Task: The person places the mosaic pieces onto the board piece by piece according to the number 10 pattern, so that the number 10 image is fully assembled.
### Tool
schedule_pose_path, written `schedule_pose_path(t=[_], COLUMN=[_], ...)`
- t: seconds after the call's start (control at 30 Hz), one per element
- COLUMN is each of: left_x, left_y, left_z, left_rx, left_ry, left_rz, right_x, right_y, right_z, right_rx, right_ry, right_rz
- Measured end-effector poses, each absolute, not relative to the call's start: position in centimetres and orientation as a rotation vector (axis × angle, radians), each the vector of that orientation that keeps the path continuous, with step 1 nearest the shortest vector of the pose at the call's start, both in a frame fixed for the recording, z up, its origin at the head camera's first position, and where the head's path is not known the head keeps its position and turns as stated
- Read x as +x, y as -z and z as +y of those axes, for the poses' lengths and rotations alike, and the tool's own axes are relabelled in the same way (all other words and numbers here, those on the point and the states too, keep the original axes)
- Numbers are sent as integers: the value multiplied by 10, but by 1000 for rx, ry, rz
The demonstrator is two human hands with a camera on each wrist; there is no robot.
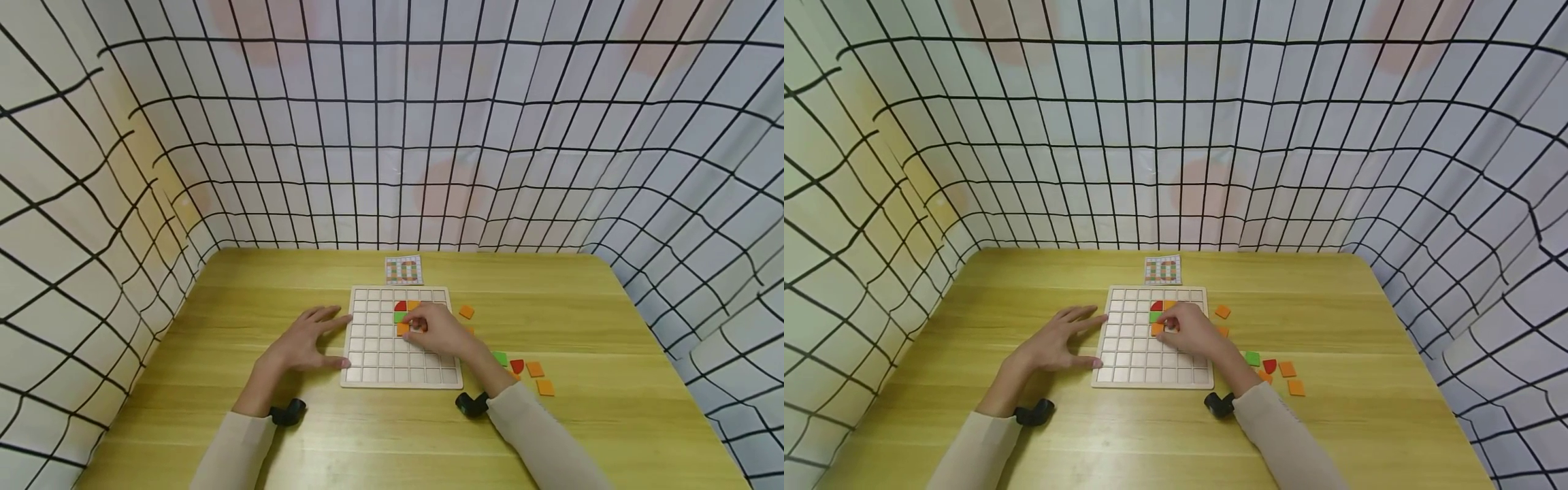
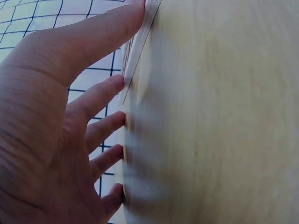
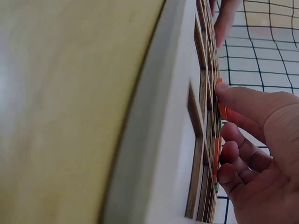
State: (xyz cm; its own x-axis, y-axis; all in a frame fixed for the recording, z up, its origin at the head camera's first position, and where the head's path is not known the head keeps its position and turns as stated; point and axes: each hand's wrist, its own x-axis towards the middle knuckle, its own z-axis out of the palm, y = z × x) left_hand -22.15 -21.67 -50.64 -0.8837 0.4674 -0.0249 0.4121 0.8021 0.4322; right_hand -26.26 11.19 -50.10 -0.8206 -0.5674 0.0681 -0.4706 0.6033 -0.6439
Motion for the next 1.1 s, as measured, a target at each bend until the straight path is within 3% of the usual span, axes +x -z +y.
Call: schedule_pose_path(t=[0.6, 1.1], left_x=[-221, -222], left_y=[504, 505], left_z=[-214, -216], left_rx=[681, 726], left_ry=[-651, -652], left_rz=[2847, 2857], right_x=[-261, -268], right_y=[502, 495], right_z=[114, 160], right_rx=[-820, -623], right_ry=[1091, 1157], right_rz=[2703, 2738])
